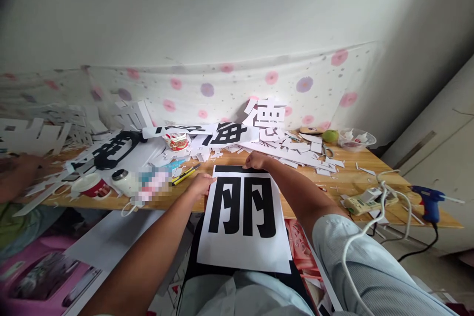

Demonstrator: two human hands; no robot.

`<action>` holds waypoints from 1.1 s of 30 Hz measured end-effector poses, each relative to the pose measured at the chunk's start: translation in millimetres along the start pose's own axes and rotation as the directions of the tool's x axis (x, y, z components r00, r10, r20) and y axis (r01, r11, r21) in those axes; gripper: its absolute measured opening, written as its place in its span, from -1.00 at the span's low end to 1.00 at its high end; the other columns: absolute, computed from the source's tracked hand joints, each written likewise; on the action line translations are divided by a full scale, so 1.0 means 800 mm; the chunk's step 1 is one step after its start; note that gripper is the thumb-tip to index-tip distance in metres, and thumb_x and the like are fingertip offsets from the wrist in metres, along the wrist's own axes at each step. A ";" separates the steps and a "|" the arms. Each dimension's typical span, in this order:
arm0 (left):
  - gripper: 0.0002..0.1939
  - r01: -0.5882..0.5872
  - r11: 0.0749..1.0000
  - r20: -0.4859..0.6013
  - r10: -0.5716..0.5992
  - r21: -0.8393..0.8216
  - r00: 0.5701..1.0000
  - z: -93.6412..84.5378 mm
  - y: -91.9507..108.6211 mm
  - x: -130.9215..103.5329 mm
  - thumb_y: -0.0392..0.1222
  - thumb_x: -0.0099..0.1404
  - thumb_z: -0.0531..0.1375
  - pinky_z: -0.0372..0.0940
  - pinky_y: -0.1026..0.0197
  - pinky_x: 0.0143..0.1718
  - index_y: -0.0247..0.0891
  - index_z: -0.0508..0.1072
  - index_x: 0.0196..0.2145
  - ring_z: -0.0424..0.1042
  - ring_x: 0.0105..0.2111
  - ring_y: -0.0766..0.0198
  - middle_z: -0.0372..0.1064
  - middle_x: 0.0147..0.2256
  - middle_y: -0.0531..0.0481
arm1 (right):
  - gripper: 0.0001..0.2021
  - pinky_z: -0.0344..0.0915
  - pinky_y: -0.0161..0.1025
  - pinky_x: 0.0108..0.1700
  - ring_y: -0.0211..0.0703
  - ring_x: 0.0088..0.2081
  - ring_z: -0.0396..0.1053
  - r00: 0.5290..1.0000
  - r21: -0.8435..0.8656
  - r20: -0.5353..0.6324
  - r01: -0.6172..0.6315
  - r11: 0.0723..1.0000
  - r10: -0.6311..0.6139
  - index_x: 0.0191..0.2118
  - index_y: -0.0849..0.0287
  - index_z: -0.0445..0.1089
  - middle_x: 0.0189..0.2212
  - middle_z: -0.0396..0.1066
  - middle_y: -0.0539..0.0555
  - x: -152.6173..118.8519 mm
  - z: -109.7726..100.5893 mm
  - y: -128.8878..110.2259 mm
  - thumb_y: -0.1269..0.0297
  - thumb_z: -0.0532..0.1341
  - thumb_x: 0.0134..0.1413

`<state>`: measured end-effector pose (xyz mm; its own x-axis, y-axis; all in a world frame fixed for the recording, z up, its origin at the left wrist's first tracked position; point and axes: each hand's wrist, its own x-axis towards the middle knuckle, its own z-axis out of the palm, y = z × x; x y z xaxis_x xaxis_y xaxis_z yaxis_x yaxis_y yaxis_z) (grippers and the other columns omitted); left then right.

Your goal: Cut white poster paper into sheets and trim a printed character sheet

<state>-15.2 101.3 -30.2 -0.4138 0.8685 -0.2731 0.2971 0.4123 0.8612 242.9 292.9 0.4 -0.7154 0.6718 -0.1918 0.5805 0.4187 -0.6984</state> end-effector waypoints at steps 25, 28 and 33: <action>-0.26 -0.590 0.374 0.340 0.551 0.716 0.762 0.101 -0.011 0.025 0.23 0.62 -0.04 -0.07 -0.15 0.53 -0.26 0.17 0.54 -0.05 0.56 -0.09 -0.01 0.55 -0.23 | -0.73 0.28 -0.19 -0.23 -0.14 -0.36 0.29 0.978 -0.136 0.149 -0.127 0.983 0.147 -0.48 0.19 0.49 -0.51 0.39 -0.02 0.057 0.010 0.008 0.09 0.44 -0.07; -0.27 -0.598 0.371 0.336 0.568 0.710 0.751 0.101 -0.012 0.025 0.23 0.61 -0.03 -0.07 -0.15 0.53 -0.21 0.17 0.54 -0.05 0.56 -0.08 0.01 0.55 -0.20 | -0.77 0.29 -0.19 -0.20 -0.12 -0.32 0.35 0.978 -0.124 0.149 -0.126 0.984 0.144 -0.43 0.23 0.54 -0.47 0.47 0.02 0.055 0.008 0.008 0.15 0.45 -0.05; -0.26 -0.591 0.386 0.335 0.553 0.708 0.763 0.101 -0.013 0.025 0.23 0.61 -0.04 -0.07 -0.14 0.53 -0.25 0.18 0.54 -0.06 0.57 -0.08 0.00 0.55 -0.21 | -0.75 0.28 -0.20 -0.26 -0.14 -0.37 0.34 0.987 -0.129 0.088 -0.120 0.984 0.132 -0.43 0.24 0.56 -0.51 0.46 0.01 0.050 0.006 0.011 0.14 0.48 -0.04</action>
<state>43.4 136.5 -79.2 0.1372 0.9827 0.1245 0.9687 -0.1594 0.1905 218.0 320.7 -16.6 -0.6639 0.6648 -0.3424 0.7075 0.4099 -0.5757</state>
